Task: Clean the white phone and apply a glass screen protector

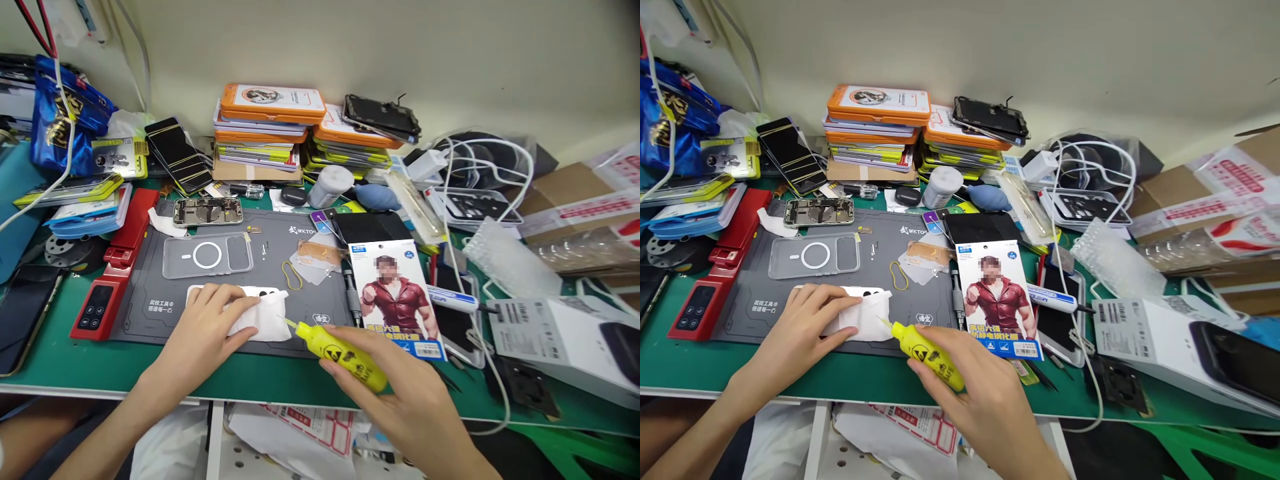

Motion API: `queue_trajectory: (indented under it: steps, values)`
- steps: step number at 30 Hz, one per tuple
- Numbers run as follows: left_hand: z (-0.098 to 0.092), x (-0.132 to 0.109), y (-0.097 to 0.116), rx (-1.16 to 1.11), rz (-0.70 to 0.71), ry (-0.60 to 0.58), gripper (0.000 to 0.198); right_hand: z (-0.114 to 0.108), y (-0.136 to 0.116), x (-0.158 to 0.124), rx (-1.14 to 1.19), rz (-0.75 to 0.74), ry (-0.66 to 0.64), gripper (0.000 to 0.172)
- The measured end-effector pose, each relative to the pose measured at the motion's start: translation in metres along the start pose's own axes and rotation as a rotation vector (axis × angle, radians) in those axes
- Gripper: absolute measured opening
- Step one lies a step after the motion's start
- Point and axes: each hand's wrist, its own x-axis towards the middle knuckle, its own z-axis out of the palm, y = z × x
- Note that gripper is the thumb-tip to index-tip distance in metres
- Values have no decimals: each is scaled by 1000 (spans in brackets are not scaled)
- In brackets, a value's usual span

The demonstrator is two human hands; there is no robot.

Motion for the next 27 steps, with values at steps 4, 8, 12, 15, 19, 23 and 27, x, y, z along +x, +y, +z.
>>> queue_trajectory:
  steps: [4,8,12,15,19,23,27]
  values:
    - [3,0,-1,17,-4,12,39,-5,-4,1,-10,-27,-40,23]
    - [5,-2,-2,48,-27,51,39,-8,-6,-1,-26,-36,-59,23]
    - [5,-6,-3,50,-27,61,38,-9,-5,-4,2,-44,-74,24]
    - [4,-10,-3,55,-40,71,26,-8,-6,-6,28,-37,-91,24]
    - [-5,-21,-5,79,-90,102,7,2,-13,-8,181,120,-144,27]
    - [-17,-33,-8,133,-147,127,11,19,-24,-4,416,221,-183,34]
    - [-26,-42,-7,146,-158,196,30,28,-23,-10,517,249,-170,37]
